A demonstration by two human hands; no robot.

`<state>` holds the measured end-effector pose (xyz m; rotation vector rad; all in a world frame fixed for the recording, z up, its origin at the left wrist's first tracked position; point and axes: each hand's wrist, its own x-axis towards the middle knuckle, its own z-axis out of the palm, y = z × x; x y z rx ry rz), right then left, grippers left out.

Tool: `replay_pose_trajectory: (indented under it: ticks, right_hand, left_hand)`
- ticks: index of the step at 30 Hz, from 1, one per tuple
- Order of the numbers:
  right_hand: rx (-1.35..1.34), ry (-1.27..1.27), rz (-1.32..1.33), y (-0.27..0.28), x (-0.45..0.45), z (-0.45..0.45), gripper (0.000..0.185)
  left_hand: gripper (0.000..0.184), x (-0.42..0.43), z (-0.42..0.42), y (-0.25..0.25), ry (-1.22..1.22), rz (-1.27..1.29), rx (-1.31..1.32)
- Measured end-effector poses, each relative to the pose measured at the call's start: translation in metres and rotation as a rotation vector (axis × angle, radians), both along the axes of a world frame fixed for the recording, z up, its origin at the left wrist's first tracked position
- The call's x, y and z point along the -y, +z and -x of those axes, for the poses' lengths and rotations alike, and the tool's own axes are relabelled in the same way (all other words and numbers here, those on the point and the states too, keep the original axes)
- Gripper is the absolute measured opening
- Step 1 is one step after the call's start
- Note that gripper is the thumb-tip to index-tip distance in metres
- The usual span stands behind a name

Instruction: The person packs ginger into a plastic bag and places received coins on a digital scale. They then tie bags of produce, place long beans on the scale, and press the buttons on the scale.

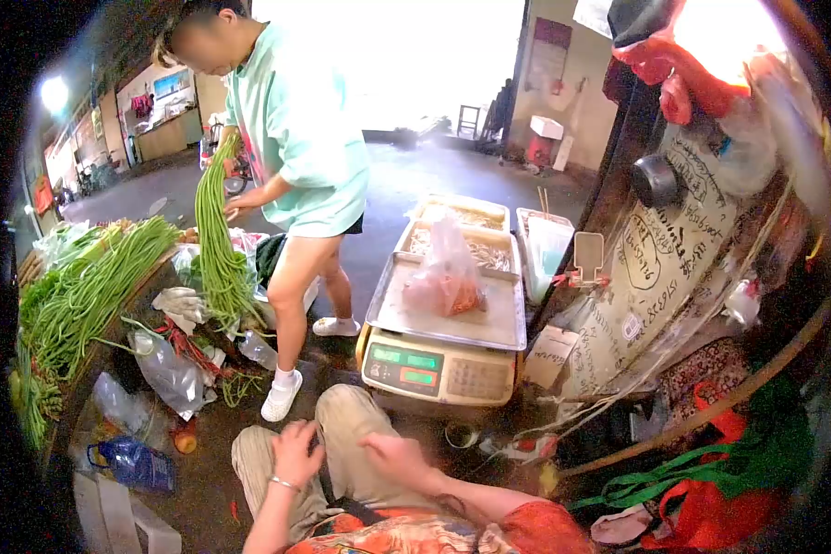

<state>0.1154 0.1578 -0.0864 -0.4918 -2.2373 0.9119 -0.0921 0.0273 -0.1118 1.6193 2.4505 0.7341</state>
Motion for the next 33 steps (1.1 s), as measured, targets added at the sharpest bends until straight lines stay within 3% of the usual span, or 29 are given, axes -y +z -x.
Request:
replay_pose_trajectory:
  ticks: [1,3,5,6,7,13,15,17,21,26,30,33]
  right_hand:
    - [0.012,-0.006,-0.009,0.001,0.000,0.000,0.018]
    - [0.040,0.034,-0.012,0.001,0.002,0.000,0.018]
    - [0.136,-0.038,-0.008,0.000,0.002,0.001,0.017]
    - [0.054,-0.035,-0.018,0.001,0.001,0.003,0.016]
    - [0.051,-0.022,-0.014,-0.002,0.000,0.004,0.017]
    - [0.199,0.095,0.059,0.016,-0.003,0.000,0.019]
    - [0.277,0.202,0.194,0.027,-0.014,-0.004,0.021]
    - [0.255,0.206,0.123,0.046,-0.025,-0.006,0.020]
    - [0.138,0.090,-0.079,0.095,-0.067,-0.019,0.014]
    - [0.000,-0.147,-0.324,0.186,-0.125,-0.035,0.008]
    - [-0.106,-0.237,-0.395,0.239,-0.162,-0.047,0.012]
    - [-0.084,-0.372,-0.307,0.269,-0.178,-0.051,0.014]
  left_hand:
    - [0.070,-0.006,-0.004,-0.022,-0.039,-0.018,0.007]
    - [0.087,-0.008,-0.021,-0.030,0.050,0.099,0.372]
    - [0.095,0.003,-0.019,-0.010,-0.028,0.329,0.472]
    - [0.096,0.003,-0.015,-0.008,-0.057,0.397,0.459]
    - [0.093,0.005,-0.008,-0.035,-0.110,0.325,0.401]
    - [0.070,0.009,-0.014,-0.033,-0.062,0.329,0.378]
    - [0.056,0.010,-0.011,-0.038,-0.074,0.223,0.384]
    - [0.043,0.010,-0.010,-0.041,-0.106,0.265,0.337]
    - [0.049,0.009,-0.006,-0.062,-0.152,0.209,0.396]
    - [0.049,0.005,-0.013,-0.028,-0.081,0.299,0.481]
    - [0.050,0.004,-0.008,-0.049,-0.107,0.300,0.414]
    - [0.051,0.005,-0.011,-0.039,-0.084,0.311,0.439]
